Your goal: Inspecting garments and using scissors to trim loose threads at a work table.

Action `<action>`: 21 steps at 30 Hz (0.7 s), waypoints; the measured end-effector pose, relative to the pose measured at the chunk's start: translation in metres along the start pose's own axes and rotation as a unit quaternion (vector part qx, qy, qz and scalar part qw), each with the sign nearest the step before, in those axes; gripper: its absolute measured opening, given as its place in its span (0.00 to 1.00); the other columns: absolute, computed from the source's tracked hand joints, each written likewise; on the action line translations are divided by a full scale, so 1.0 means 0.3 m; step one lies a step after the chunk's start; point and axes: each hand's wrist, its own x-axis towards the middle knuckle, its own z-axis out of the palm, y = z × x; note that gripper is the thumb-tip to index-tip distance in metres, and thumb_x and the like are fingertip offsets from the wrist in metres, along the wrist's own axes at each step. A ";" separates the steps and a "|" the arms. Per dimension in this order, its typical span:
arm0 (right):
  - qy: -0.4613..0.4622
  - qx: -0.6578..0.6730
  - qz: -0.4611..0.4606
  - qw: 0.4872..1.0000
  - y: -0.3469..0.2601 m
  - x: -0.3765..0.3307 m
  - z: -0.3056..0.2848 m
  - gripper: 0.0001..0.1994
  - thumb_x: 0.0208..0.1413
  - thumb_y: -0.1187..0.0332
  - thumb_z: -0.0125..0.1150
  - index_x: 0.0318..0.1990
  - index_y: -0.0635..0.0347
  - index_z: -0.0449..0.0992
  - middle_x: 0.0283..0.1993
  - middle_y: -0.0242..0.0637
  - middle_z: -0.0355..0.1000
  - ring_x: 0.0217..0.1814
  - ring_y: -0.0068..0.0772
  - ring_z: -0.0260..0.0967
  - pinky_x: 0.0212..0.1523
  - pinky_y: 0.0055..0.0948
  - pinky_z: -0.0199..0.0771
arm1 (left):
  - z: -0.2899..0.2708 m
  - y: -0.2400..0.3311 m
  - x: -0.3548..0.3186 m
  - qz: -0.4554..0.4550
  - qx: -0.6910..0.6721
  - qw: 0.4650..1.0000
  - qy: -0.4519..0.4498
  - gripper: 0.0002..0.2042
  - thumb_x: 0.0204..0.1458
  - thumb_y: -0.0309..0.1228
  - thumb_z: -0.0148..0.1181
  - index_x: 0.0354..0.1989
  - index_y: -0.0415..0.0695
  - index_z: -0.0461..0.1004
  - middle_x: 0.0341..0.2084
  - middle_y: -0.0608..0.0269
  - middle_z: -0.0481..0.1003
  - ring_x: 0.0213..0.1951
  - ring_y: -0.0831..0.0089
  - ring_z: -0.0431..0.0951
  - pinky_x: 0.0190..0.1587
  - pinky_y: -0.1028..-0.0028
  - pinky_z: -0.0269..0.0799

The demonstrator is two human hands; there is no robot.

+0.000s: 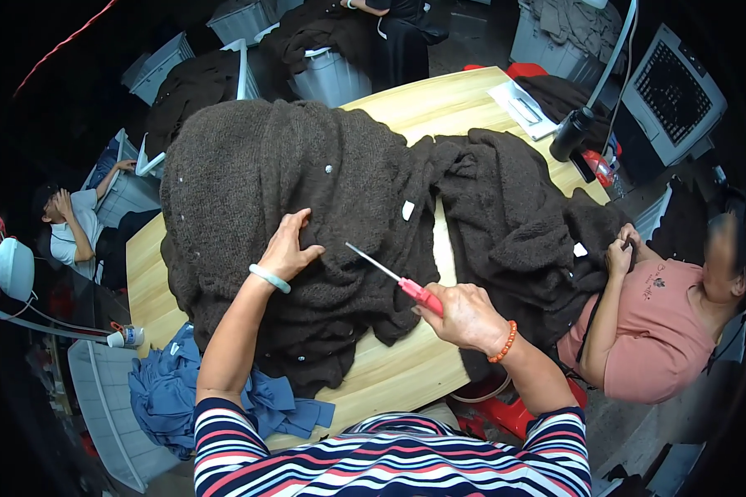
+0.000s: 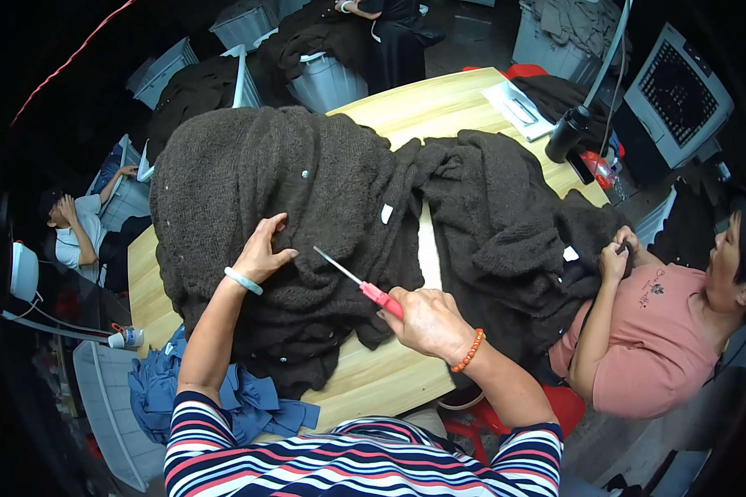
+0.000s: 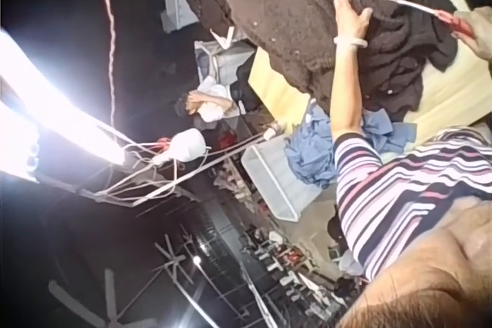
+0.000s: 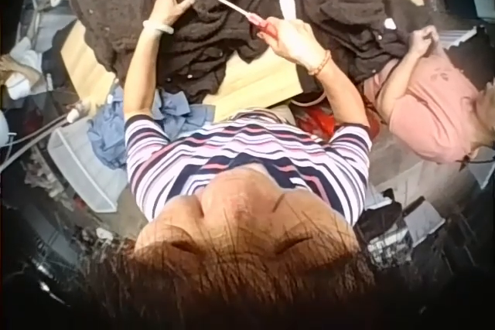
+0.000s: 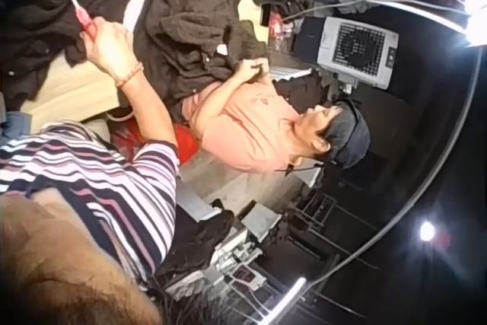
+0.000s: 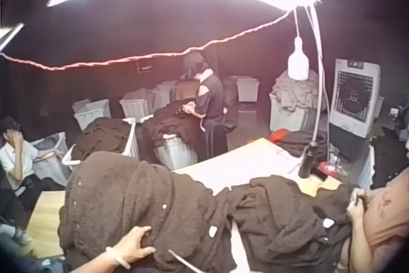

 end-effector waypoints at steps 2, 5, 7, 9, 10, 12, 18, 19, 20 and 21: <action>-0.010 0.009 -0.012 1.000 -0.016 -0.013 0.015 0.13 0.57 0.56 0.60 0.37 0.57 0.75 0.27 0.49 0.75 0.33 0.55 0.75 0.38 0.48 0.74 | 0.005 -0.011 -0.032 -0.030 0.050 0.998 0.029 0.20 0.47 0.24 0.63 0.51 0.32 0.72 0.39 0.49 0.77 0.42 0.56 0.79 0.51 0.67 0.73; -0.006 0.043 -0.061 0.997 -0.024 -0.013 0.026 0.13 0.57 0.57 0.59 0.38 0.58 0.75 0.25 0.50 0.74 0.32 0.57 0.75 0.36 0.48 0.75 | 0.003 -0.009 -0.049 -0.126 -0.078 0.987 0.056 0.19 0.48 0.24 0.63 0.51 0.35 0.73 0.36 0.52 0.77 0.40 0.59 0.79 0.48 0.67 0.74; 0.061 0.069 -0.033 0.995 0.004 -0.007 0.033 0.12 0.57 0.59 0.59 0.39 0.57 0.74 0.25 0.50 0.74 0.32 0.56 0.75 0.35 0.48 0.75 | -0.019 0.069 -0.058 -0.218 -0.191 0.955 0.065 0.30 0.46 0.33 0.70 0.59 0.39 0.67 0.39 0.52 0.75 0.41 0.60 0.77 0.47 0.65 0.72; 0.111 0.103 -0.002 0.989 0.057 -0.002 0.061 0.12 0.57 0.58 0.59 0.41 0.57 0.73 0.25 0.50 0.74 0.31 0.56 0.75 0.34 0.49 0.74 | -0.014 0.167 -0.082 -0.097 -0.031 0.992 0.075 0.38 0.42 0.38 0.73 0.62 0.41 0.63 0.43 0.51 0.73 0.45 0.58 0.75 0.49 0.64 0.70; 0.102 0.103 0.012 0.989 0.069 0.000 0.062 0.13 0.57 0.58 0.59 0.40 0.58 0.73 0.26 0.50 0.74 0.31 0.56 0.75 0.34 0.49 0.74 | -0.003 0.200 -0.098 0.030 0.133 0.987 0.088 0.45 0.38 0.43 0.75 0.65 0.43 0.59 0.47 0.50 0.71 0.48 0.57 0.73 0.50 0.63 0.68; 0.072 0.081 0.029 0.994 0.101 -0.006 0.080 0.12 0.58 0.58 0.58 0.38 0.58 0.72 0.26 0.50 0.74 0.32 0.57 0.74 0.36 0.49 0.74 | 0.046 0.235 -0.106 0.003 0.233 0.972 0.039 0.54 0.29 0.49 0.78 0.68 0.47 0.54 0.51 0.49 0.68 0.53 0.53 0.68 0.53 0.61 0.64; 0.040 0.081 0.024 0.996 0.153 -0.049 0.099 0.12 0.58 0.60 0.59 0.38 0.60 0.73 0.26 0.52 0.73 0.33 0.58 0.73 0.35 0.48 0.73 | 0.020 0.149 0.047 0.021 0.016 0.989 0.147 0.12 0.44 0.19 0.58 0.39 0.40 0.78 0.36 0.54 0.79 0.40 0.59 0.80 0.46 0.69 0.75; 0.044 0.090 0.022 0.995 0.171 -0.059 0.098 0.12 0.58 0.60 0.59 0.37 0.60 0.73 0.26 0.52 0.73 0.33 0.58 0.73 0.35 0.48 0.72 | -0.036 0.189 0.110 -0.012 -0.049 0.988 0.147 0.09 0.46 0.21 0.58 0.37 0.37 0.78 0.37 0.51 0.79 0.41 0.57 0.81 0.46 0.67 0.75; 0.041 0.093 0.018 0.995 0.180 -0.064 0.096 0.12 0.58 0.60 0.59 0.37 0.60 0.73 0.26 0.52 0.73 0.33 0.58 0.73 0.35 0.48 0.72 | -0.104 0.199 0.168 0.009 -0.038 0.985 0.169 0.10 0.47 0.22 0.57 0.38 0.37 0.78 0.37 0.52 0.80 0.42 0.62 0.81 0.47 0.71 0.75; 0.041 0.086 0.025 0.995 0.199 -0.068 0.095 0.11 0.57 0.60 0.59 0.37 0.60 0.73 0.26 0.51 0.73 0.33 0.58 0.73 0.35 0.48 0.72 | -0.151 0.238 0.240 0.022 -0.072 0.979 0.192 0.11 0.48 0.22 0.57 0.40 0.36 0.79 0.37 0.55 0.81 0.40 0.67 0.81 0.47 0.72 0.74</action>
